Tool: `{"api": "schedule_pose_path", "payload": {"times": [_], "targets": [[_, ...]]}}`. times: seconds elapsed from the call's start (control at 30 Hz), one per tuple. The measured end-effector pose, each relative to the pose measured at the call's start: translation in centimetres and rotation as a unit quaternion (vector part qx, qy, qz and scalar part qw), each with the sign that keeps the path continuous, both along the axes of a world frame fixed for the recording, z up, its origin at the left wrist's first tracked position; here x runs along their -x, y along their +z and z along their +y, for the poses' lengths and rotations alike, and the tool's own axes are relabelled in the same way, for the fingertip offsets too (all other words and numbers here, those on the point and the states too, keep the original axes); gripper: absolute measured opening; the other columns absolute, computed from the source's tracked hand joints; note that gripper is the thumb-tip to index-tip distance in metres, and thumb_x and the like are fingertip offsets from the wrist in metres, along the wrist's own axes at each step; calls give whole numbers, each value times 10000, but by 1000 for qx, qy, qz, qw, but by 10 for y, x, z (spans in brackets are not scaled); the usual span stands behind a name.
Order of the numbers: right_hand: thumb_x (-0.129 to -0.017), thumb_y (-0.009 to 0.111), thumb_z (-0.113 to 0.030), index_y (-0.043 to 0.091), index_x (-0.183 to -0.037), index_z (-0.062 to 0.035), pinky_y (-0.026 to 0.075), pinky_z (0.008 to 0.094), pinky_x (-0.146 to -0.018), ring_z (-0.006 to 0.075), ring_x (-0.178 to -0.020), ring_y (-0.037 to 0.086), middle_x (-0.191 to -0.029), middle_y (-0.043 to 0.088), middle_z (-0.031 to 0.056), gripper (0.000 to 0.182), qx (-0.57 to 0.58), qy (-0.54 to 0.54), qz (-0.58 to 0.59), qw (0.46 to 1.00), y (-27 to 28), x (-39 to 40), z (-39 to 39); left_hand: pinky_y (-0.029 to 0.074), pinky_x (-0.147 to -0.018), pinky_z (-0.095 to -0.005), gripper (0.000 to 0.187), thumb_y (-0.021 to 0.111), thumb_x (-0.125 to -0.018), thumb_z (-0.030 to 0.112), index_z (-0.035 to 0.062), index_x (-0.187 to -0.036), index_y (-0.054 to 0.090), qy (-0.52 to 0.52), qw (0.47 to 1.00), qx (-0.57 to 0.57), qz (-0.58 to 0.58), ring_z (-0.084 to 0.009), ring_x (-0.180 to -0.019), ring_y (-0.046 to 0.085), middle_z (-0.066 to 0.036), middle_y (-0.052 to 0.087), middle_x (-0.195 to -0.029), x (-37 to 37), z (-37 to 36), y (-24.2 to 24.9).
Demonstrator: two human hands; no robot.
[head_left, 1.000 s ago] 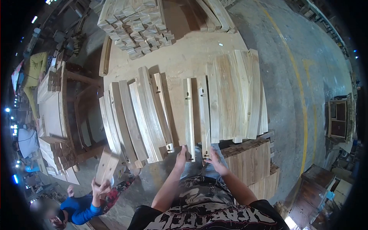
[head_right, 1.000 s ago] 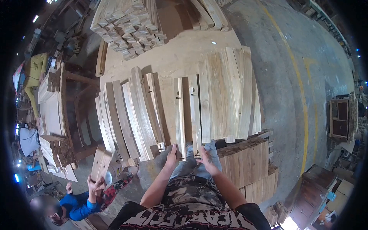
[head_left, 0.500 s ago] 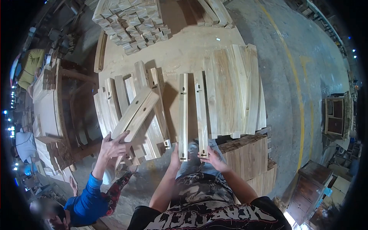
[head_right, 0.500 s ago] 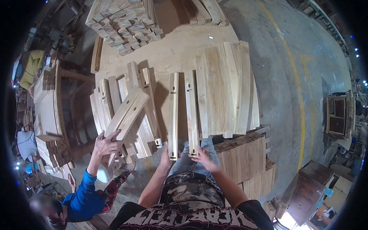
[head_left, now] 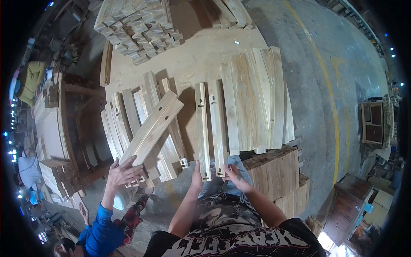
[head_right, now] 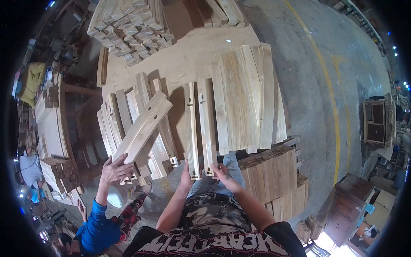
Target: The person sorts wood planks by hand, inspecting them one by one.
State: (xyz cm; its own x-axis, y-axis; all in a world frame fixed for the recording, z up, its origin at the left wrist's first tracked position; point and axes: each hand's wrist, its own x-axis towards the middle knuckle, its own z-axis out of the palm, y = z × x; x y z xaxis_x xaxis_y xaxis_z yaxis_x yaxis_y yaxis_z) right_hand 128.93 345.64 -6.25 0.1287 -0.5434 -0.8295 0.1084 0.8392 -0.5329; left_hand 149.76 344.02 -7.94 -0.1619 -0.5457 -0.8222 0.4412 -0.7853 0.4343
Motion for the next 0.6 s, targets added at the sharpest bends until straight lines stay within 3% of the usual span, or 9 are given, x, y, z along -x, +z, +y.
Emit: {"api": "schedule_pose_path", "payload": {"times": [0.07, 0.1, 0.13, 0.2, 0.23, 0.37, 0.43, 0.53, 0.6], "targets": [[-915, 711, -551, 538, -1302, -8, 558, 346, -868, 188, -891, 673, -1111, 681, 113, 688, 55, 45, 128, 989, -11, -3, 1, 573, -719, -352, 713, 368, -1055, 618, -29, -1170, 645, -18, 979, -25, -204, -228, -794, 700, -172, 717, -920, 9, 3, -6], [-892, 740, -543, 534, -1307, -2, 557, 343, -861, 186, -875, 664, -1106, 679, 109, 712, 91, 72, 191, 975, -16, -3, 3, 537, -856, -377, 731, 436, -1032, 624, -68, -1152, 638, -129, 965, -10, -226, -265, -919, 700, -197, 719, -1030, 4, 5, -6], [-870, 770, -536, 530, -1311, 5, 555, 341, -854, 183, -858, 655, -1102, 678, 106, 738, 127, 99, 253, 954, -21, -4, 6, 531, -868, -372, 721, 435, -1035, 620, -62, -1156, 639, -163, 943, 48, -287, -251, -933, 691, -193, 718, -1036, 7, 10, -7], [-888, 725, -586, 518, -1339, 8, 553, 360, -871, 210, -934, 670, -1139, 680, 117, 774, 96, 64, 189, 975, -17, -4, 4, 518, -892, -364, 703, 434, -1040, 611, -49, -1164, 641, -225, 873, 163, -400, -222, -963, 673, -184, 717, -1048, 19, 18, -2], [-897, 702, -611, 512, -1353, 10, 552, 369, -879, 223, -972, 678, -1157, 681, 123, 793, 80, 47, 157, 983, -15, -2, 2, 509, -907, -367, 657, 416, -1052, 597, -2, -1185, 650, -209, 897, 168, -352, -225, -1010, 666, -143, 718, -1104, 15, 24, -22], [-923, 538, -746, 473, -1439, -2, 568, 412, -898, 282, -1231, 628, -1349, 618, 167, 908, -50, -61, -55, 995, -35, 11, 9, 514, -937, -365, 674, 370, -1059, 614, 21, -1218, 649, -61, 986, -26, -152, -234, -1042, 669, -93, 712, -1130, 20, 5, 5], [-956, 525, -704, 473, -1435, 2, 577, 422, -912, 279, -1213, 637, -1338, 620, 167, 855, -81, -69, -95, 990, -36, 8, 10, 523, -935, -365, 687, 347, -1061, 625, 31, -1237, 645, -2, 999, -49, -21, -237, -1040, 672, -77, 708, -1129, 14, 10, -26], [-1001, 507, -636, 485, -1410, 9, 584, 436, -933, 274, -1159, 667, -1273, 651, 159, 764, -76, -86, -131, 985, -29, 1, 6, 495, -1013, -383, 745, 257, -1063, 643, 49, -1448, 488, 18, 999, 14, 24, -243, -1155, 631, -110, 672, -1232, 19, 10, -30], [-1026, 489, -598, 504, -1392, -3, 589, 434, -926, 267, -1137, 679, -1254, 662, 156, 699, -52, -70, -137, 987, -14, 3, 5, 516, -975, -384, 704, 245, -1076, 613, 55, -1429, 487, 9, 1000, 0, 19, -245, -1101, 653, -115, 682, -1179, 7, 12, -13]]}}
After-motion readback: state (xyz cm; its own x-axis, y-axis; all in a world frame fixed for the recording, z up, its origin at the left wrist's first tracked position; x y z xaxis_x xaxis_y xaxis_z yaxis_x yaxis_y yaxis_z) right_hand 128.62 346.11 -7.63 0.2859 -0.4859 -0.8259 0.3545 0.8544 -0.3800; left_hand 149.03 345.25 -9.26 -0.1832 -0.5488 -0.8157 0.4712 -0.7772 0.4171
